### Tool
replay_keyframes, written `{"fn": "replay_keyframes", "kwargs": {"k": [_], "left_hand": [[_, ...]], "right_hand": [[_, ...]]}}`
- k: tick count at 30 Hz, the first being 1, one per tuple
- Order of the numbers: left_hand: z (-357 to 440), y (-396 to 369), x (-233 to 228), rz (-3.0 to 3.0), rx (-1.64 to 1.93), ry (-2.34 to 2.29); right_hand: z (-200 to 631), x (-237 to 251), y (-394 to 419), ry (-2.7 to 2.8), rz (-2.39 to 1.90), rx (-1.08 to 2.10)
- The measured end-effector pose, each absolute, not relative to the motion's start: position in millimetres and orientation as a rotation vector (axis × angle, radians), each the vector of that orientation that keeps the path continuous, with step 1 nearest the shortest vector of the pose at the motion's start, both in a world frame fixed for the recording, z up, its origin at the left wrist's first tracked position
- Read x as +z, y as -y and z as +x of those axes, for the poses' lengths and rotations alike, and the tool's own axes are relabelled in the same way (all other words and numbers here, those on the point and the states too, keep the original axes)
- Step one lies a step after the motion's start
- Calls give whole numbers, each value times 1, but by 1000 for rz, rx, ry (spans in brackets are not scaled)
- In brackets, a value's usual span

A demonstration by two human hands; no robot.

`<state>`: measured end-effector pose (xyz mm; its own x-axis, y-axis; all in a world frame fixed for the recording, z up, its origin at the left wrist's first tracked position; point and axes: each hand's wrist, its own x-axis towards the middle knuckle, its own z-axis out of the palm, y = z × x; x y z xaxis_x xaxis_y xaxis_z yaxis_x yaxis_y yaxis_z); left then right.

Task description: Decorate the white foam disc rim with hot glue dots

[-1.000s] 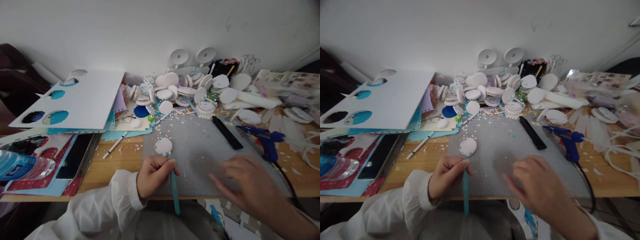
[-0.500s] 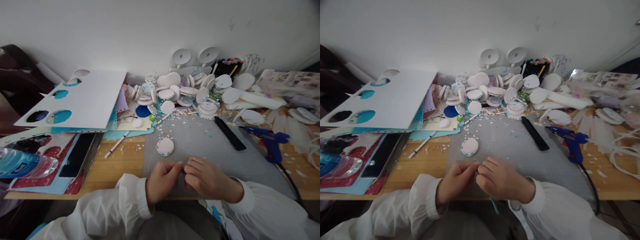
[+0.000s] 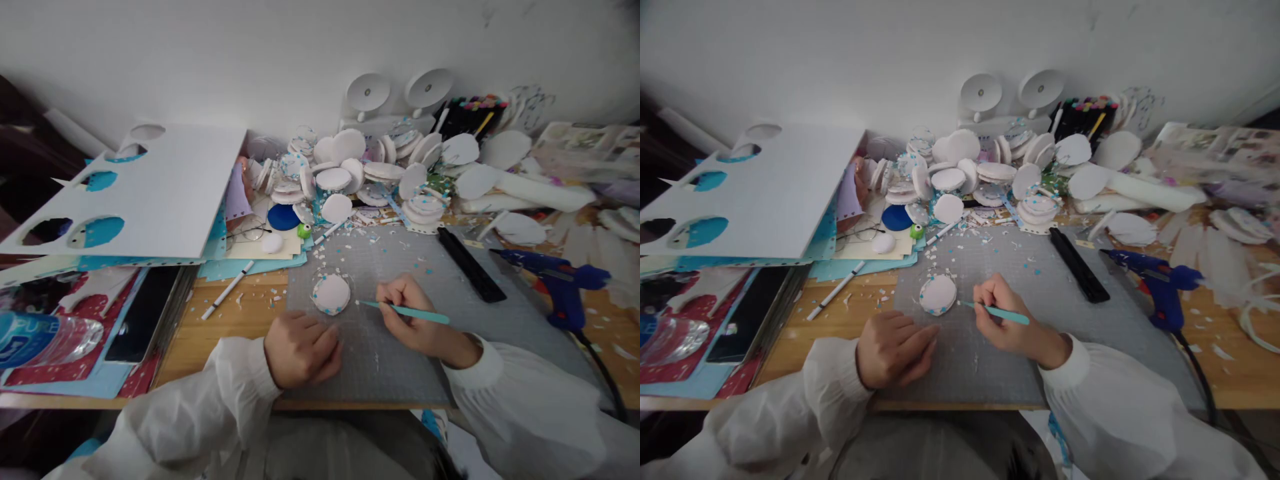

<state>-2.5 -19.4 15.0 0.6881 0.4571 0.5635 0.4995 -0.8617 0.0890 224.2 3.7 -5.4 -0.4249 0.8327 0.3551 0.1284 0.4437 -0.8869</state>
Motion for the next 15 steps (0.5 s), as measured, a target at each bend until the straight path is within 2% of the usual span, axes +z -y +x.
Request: {"fn": "replay_keyframes", "kwargs": {"k": [5, 15], "left_hand": [[2, 5, 1, -2766, -912, 684], [0, 1, -2, -2915, -986, 829]], "right_hand": [[217, -10, -9, 1775, -814, 1169], [214, -9, -11, 1655, -835, 1314]]}}
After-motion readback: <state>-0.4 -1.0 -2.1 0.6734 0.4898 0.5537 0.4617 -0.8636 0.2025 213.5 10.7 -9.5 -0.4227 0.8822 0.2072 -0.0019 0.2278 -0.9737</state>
